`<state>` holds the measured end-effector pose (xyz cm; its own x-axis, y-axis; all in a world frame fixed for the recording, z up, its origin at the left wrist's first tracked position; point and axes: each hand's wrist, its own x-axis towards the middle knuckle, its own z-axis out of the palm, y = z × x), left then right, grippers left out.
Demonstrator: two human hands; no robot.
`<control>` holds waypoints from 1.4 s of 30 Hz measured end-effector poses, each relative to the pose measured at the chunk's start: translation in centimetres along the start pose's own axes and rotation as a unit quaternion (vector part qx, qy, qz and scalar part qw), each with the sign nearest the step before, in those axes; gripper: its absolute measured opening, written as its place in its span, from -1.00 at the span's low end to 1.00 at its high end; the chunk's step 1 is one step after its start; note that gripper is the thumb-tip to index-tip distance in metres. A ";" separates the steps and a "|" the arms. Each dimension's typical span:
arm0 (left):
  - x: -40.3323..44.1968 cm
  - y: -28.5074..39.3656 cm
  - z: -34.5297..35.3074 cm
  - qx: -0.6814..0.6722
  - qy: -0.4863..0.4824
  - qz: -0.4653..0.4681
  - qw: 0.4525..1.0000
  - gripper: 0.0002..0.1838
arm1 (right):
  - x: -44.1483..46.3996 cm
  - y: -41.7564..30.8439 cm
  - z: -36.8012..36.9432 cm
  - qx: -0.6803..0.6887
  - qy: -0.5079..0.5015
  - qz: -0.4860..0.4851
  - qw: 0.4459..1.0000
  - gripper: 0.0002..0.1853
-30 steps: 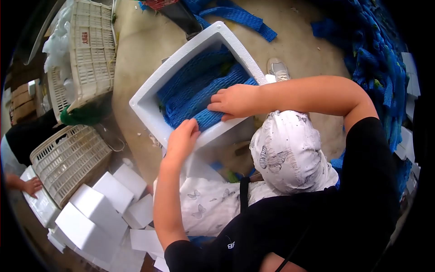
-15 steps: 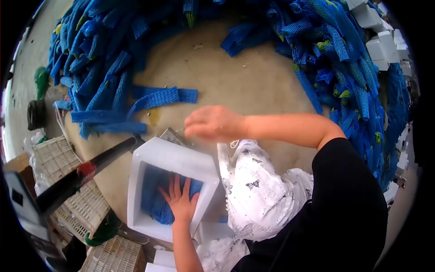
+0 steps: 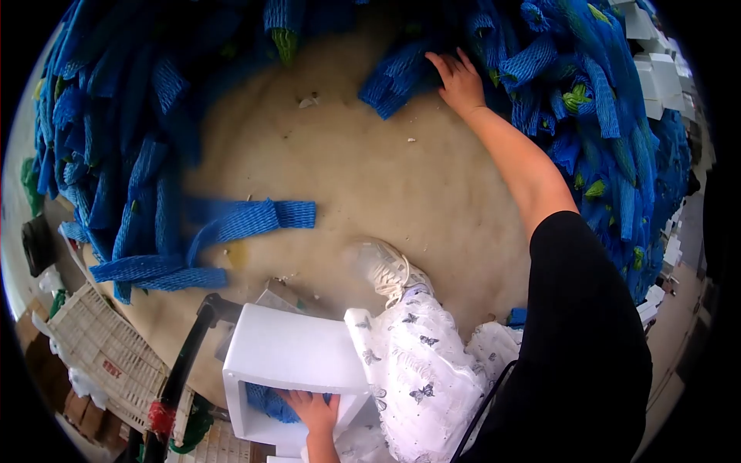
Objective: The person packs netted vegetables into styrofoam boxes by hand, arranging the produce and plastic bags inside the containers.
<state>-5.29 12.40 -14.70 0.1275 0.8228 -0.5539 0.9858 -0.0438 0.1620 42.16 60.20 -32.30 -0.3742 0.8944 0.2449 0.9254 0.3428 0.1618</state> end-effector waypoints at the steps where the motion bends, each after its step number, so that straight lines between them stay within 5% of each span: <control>1: -0.3 0.0 0.4 -0.002 -0.001 0.003 1.000 -0.17 | 0.1 0.0 0.2 0.030 0.006 -0.004 1.000 -0.22; 4: -0.5 -0.4 0.9 0.008 -0.006 -0.002 1.000 -0.17 | -0.5 -0.5 -1.7 0.097 -0.008 -0.038 0.995 -0.27; 6: -0.6 -0.4 0.9 -0.026 0.017 -0.017 0.999 -0.21 | -1.5 -1.8 -3.3 0.152 -0.038 -0.186 0.970 -0.26; 8: -0.5 -0.3 1.0 -0.011 -0.007 -0.027 1.000 -0.20 | 0.6 -3.1 -4.5 0.020 0.029 -0.048 0.998 -0.11; 10: -1.1 -0.3 0.6 0.003 -0.040 -0.032 0.999 -0.19 | 3.2 -2.8 -3.1 -0.054 -0.023 -0.007 0.998 -0.09; 12: -0.7 -0.3 0.7 0.019 -0.032 -0.022 0.999 -0.19 | 3.6 -2.3 -0.8 -0.029 -0.049 -0.047 0.997 -0.15; 14: -0.7 -0.3 0.3 0.017 -0.032 -0.020 0.999 -0.18 | 3.4 -2.7 0.0 -0.142 -0.002 -0.091 0.986 -0.20; 18: -0.5 -0.1 0.8 0.011 -0.011 -0.020 1.000 -0.16 | 3.1 -2.0 0.4 -0.073 -0.047 -0.109 0.990 -0.25; 20: -0.9 -0.3 0.8 0.024 -0.005 -0.008 1.000 -0.16 | 4.0 -2.9 0.8 -0.064 -0.090 -0.100 0.989 -0.07; 27: -0.2 -0.1 0.9 0.008 0.014 -0.009 1.000 -0.14 | 4.4 -2.2 -5.9 0.128 -0.099 -0.137 0.977 -0.28; 30: -0.2 -0.4 0.7 0.017 0.026 0.004 1.000 -0.15 | 1.7 -10.3 -9.1 0.250 -0.138 -0.256 0.924 -0.41; 32: 0.0 -0.4 0.6 0.018 0.031 0.006 0.999 -0.17 | -0.6 -17.5 -10.4 0.179 -0.229 -0.313 0.904 -0.30; 35: 0.4 0.4 -0.4 -0.028 0.052 -0.024 0.998 -0.23 | -0.7 -22.4 -9.8 0.264 -0.251 -0.209 0.908 -0.20; 37: -0.4 0.0 0.6 -0.015 0.039 -0.017 0.999 -0.21 | 3.3 -20.2 -8.3 0.510 -0.120 -0.216 0.824 -0.28; 39: -0.8 -0.4 1.5 0.006 0.049 0.005 0.999 -0.16 | 6.8 -13.7 -3.8 0.199 -0.042 -0.141 0.969 -0.46; 40: -0.4 -0.5 1.4 0.005 0.053 0.003 0.999 -0.16 | 8.2 -10.1 -2.4 0.022 -0.232 -0.106 0.967 -0.50; 41: -0.1 -0.3 1.1 -0.007 0.042 0.000 0.999 -0.16 | 8.0 -6.2 1.2 -0.061 -0.253 -0.109 0.959 -0.55; 42: -0.1 -0.2 0.8 -0.018 0.029 -0.002 0.999 -0.16 | 6.1 -1.1 8.9 0.002 -0.011 -0.227 0.974 -0.17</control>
<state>-5.38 11.84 -15.34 0.1159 0.8541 -0.5071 0.9816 -0.0206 0.1896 39.42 67.85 -39.44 -0.7440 0.6558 0.1280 0.6645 0.7062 0.2443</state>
